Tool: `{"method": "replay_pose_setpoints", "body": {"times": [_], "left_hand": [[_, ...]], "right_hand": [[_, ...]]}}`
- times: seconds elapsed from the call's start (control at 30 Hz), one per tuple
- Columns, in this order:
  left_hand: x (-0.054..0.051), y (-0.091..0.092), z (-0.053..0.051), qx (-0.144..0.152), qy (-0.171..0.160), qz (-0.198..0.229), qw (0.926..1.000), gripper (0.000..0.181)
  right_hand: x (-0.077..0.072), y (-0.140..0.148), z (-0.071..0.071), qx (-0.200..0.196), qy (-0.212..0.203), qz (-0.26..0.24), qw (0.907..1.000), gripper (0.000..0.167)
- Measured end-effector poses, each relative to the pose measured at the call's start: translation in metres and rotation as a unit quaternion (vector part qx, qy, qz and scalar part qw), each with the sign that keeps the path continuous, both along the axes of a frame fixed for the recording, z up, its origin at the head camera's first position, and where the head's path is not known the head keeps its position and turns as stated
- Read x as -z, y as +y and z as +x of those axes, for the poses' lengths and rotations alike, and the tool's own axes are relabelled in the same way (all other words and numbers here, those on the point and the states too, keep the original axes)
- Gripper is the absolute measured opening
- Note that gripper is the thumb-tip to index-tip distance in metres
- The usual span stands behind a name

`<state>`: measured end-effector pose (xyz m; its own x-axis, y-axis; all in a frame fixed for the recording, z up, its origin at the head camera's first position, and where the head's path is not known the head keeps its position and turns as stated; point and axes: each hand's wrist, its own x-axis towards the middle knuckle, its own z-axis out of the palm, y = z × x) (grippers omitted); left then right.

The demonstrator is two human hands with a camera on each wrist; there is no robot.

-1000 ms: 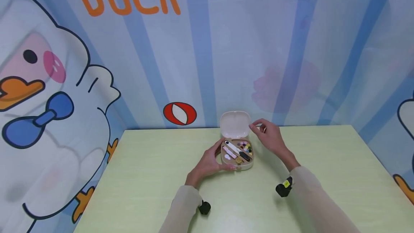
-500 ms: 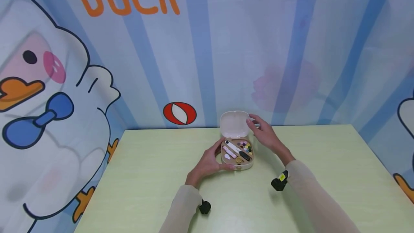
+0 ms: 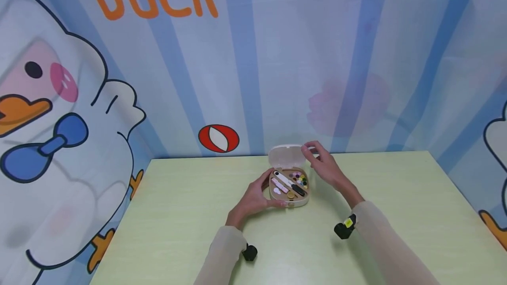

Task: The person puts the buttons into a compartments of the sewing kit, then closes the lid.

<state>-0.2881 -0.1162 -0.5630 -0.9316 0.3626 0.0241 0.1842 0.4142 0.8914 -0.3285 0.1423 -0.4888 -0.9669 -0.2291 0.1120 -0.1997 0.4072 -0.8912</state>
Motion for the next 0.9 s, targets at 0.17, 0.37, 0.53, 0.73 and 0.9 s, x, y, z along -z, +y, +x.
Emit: {"method": "replay_pose_setpoints", "body": {"times": [0.17,0.37,0.53,0.73,0.9], "left_hand": [[0.002,-0.001,-0.002,0.003,0.003,0.007,1.0000,0.114],[0.003,-0.001,-0.002,0.006,0.004,0.014,0.9999,0.115],[0.003,-0.001,-0.002,0.009,0.006,0.020,0.9997,0.115],[0.003,0.000,-0.003,0.011,0.005,0.029,0.9995,0.112],[0.005,0.000,-0.002,0.007,0.001,0.031,0.9995,0.113]], "right_hand": [[0.001,-0.002,0.007,0.008,0.016,0.023,0.9996,0.050],[0.009,0.001,0.015,-0.012,0.053,0.034,0.9979,0.046],[0.012,0.003,0.026,-0.029,0.061,0.035,0.9971,0.045],[0.021,0.006,0.038,-0.044,0.067,0.053,0.9954,0.052],[0.030,0.008,0.046,-0.050,0.075,0.079,0.9927,0.060]]}}
